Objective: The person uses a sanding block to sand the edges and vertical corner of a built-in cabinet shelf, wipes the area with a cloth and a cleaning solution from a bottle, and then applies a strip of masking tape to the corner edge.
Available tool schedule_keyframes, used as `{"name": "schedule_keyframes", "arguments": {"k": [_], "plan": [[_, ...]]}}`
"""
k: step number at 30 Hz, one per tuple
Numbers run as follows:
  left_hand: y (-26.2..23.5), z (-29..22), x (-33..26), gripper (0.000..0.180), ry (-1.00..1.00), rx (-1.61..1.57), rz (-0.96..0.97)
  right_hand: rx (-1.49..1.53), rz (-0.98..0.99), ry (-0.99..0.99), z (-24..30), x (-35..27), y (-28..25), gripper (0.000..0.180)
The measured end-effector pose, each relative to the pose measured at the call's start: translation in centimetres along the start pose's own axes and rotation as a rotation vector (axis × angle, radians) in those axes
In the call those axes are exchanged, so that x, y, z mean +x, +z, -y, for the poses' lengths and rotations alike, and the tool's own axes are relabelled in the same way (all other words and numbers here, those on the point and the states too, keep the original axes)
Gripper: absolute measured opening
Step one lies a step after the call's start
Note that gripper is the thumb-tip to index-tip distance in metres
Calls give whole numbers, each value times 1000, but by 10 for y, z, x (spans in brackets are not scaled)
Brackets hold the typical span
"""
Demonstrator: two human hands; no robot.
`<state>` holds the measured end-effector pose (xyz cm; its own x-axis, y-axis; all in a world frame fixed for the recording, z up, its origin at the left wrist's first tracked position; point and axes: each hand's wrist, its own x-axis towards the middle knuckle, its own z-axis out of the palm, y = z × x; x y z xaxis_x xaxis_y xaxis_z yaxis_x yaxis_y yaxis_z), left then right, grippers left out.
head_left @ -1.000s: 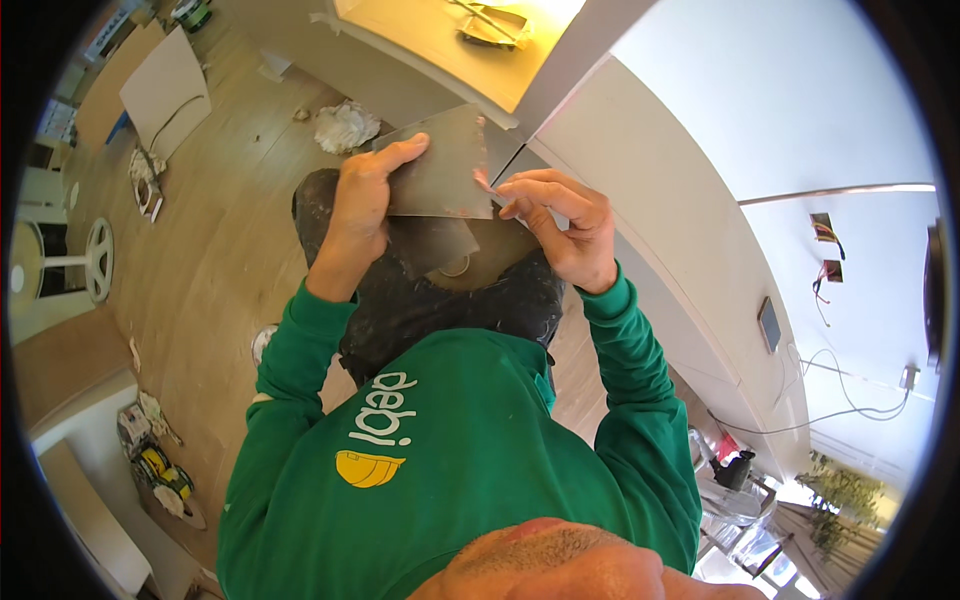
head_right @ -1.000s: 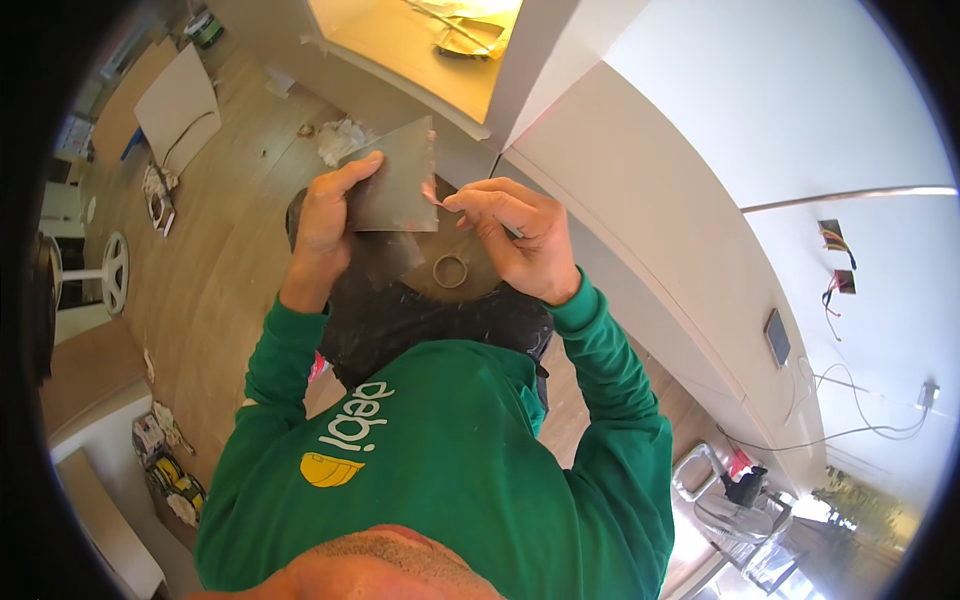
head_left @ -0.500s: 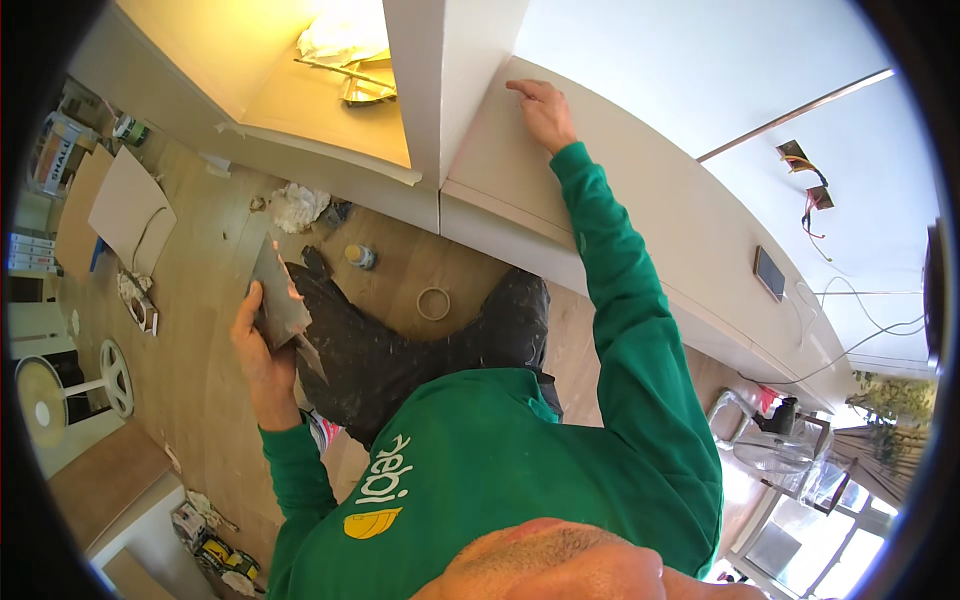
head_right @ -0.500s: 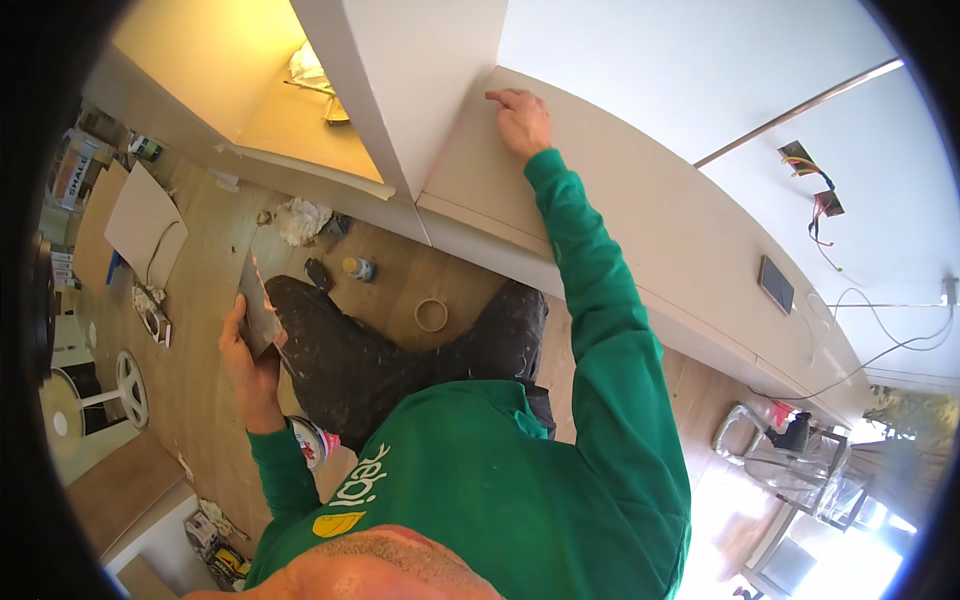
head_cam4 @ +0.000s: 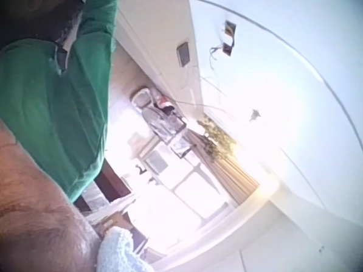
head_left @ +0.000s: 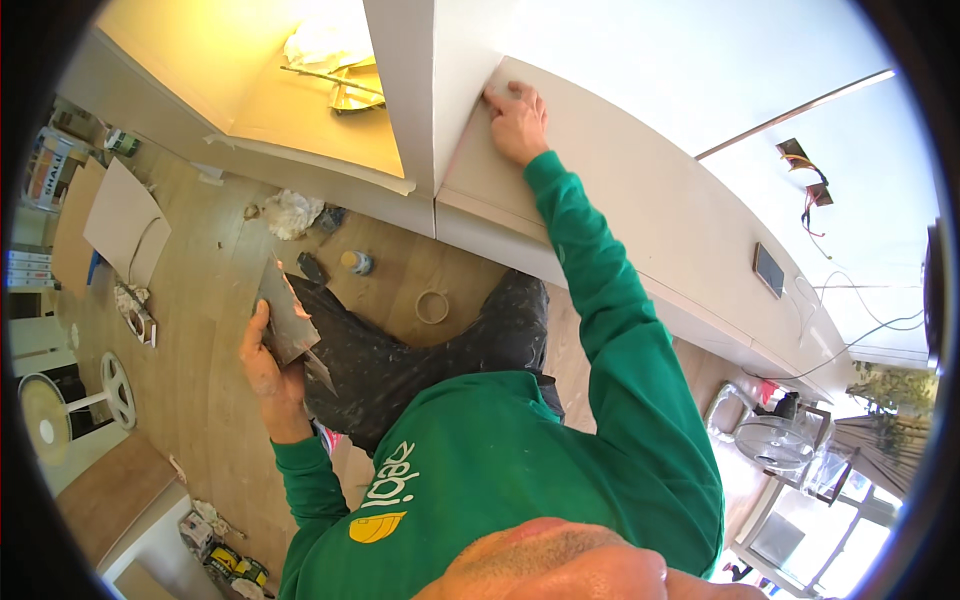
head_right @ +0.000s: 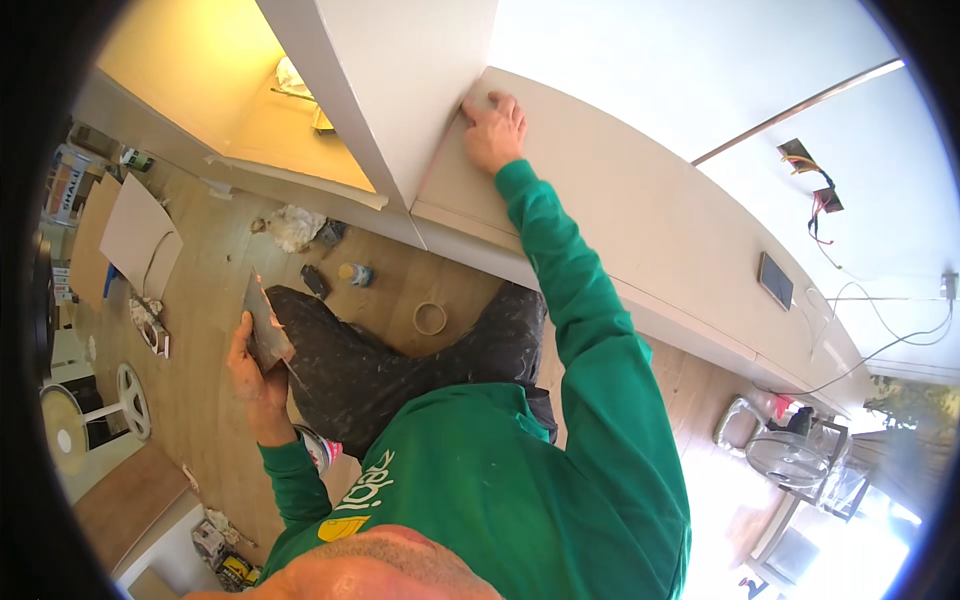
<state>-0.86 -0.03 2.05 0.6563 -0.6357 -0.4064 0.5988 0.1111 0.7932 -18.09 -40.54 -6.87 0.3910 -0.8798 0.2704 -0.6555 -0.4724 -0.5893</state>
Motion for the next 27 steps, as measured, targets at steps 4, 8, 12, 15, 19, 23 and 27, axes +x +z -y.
{"name": "schedule_keyframes", "arguments": {"k": [4, 8, 12, 15, 19, 23, 27], "plan": [[11, 6, -1, 26, -31, -18, -95, 90, 78, -51, -14, -8, -13, 43], [15, 6, -4, 27, -20, 7, -67, 163, 24, 41, -20, 16, -11, 46], [11, 3, -4, 28, -14, 23, -94, 115, 105, 204, 1, 28, -13, 49], [5, 9, -1, 28, -32, 7, -107, 132, 104, 228, 8, 26, -5, 51], [8, 9, 0, 27, -44, -1, -47, 107, 102, 213, 2, 23, -2, 54], [1, 13, 3, 28, -56, -27, -97, 89, 126, 207, 13, 3, -4, 55], [-1, 14, 4, 29, -56, -22, -57, 73, 117, 196, 21, -20, -3, 56]]}}
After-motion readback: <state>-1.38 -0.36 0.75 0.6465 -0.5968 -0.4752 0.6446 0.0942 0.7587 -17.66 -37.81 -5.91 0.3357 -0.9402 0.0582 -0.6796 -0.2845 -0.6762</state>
